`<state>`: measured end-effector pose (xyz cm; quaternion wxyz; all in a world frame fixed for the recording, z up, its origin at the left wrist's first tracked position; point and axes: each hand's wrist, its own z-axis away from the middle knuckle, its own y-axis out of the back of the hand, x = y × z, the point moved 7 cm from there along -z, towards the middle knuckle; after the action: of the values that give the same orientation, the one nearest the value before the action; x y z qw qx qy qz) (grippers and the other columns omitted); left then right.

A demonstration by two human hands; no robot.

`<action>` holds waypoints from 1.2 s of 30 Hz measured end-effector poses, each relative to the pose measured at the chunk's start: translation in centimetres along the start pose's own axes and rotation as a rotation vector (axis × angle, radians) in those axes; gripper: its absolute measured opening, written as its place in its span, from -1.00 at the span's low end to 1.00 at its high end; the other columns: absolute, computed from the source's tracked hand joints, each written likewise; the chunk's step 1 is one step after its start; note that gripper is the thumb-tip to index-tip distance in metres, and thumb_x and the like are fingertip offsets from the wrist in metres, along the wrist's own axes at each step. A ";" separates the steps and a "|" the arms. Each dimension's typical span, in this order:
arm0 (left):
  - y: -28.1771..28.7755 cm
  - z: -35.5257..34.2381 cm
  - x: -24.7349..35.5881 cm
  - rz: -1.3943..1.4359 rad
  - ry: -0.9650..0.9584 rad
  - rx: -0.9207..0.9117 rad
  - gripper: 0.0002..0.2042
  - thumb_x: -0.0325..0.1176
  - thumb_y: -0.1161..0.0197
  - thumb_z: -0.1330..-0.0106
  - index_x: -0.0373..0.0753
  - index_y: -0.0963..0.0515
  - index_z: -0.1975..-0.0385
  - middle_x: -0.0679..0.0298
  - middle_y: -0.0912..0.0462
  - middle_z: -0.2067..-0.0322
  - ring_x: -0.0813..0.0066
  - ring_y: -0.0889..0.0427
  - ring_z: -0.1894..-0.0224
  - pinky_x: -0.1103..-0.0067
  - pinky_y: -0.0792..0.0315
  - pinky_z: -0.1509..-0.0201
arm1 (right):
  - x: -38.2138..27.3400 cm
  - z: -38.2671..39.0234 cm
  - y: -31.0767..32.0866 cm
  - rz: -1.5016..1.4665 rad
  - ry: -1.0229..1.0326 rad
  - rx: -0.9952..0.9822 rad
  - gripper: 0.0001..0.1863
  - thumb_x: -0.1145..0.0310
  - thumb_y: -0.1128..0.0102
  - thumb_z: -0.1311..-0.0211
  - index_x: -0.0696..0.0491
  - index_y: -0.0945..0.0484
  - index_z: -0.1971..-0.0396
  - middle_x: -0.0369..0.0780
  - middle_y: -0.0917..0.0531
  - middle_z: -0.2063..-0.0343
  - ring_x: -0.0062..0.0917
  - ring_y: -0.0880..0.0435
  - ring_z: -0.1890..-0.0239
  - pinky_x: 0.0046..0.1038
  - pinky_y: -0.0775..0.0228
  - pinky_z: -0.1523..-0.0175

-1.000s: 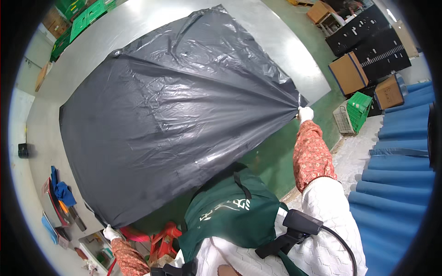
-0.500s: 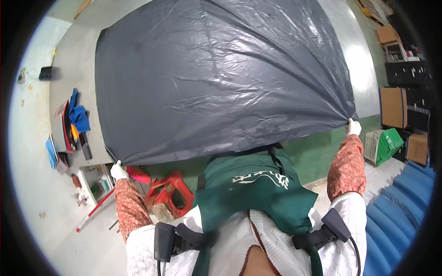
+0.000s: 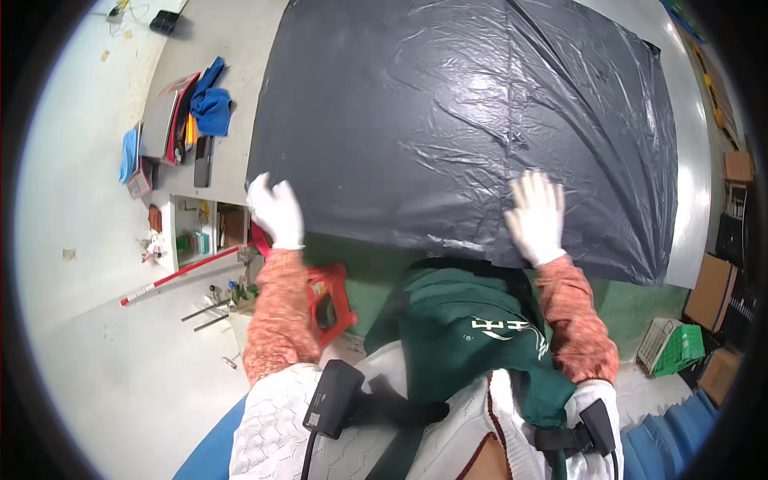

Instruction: Place a black plastic liner or bag onto a metal preparation table and smooth it out.

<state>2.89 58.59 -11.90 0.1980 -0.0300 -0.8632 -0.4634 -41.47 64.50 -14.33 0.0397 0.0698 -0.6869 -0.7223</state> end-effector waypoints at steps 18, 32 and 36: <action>-1.2 8.8 10.9 0.227 -0.574 -0.454 -0.42 -0.23 -0.24 -0.17 -0.22 -0.32 -0.21 0.09 -0.27 -0.27 0.08 -0.18 -0.33 0.02 0.11 -0.38 | -10.7 -5.2 2.3 -0.255 0.308 0.286 -0.49 0.28 -0.12 -0.12 0.02 -0.41 -0.13 0.00 -0.35 -0.21 -0.12 -0.27 -0.28 0.00 0.03 -0.36; 6.5 11.0 -3.3 -0.062 -0.128 -0.267 -0.63 -0.39 -0.18 -0.22 -0.34 -0.43 -0.03 0.03 -0.51 0.01 0.06 -0.44 -0.07 0.24 -0.24 -0.20 | -7.3 0.2 9.6 -0.558 0.524 0.235 -0.74 0.48 -0.16 -0.02 0.08 -0.56 0.22 -0.20 -0.61 0.52 -0.30 -0.57 0.53 -0.33 -0.39 0.39; 0.6 4.0 9.7 0.075 -0.480 -0.338 -0.55 -0.36 -0.20 -0.22 -0.27 -0.39 -0.13 0.01 -0.42 -0.14 0.00 -0.34 -0.20 0.18 -0.13 -0.30 | -2.0 -6.7 4.5 -0.412 0.268 0.279 -0.55 0.30 -0.15 -0.16 0.10 -0.46 -0.06 -0.04 -0.58 0.06 -0.21 -0.54 -0.02 -0.17 -0.28 -0.18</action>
<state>-7.11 60.87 -9.81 -0.0024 -0.2033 -0.7942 -0.5727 -38.59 57.92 -10.04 -0.0272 0.3076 -0.7396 -0.5980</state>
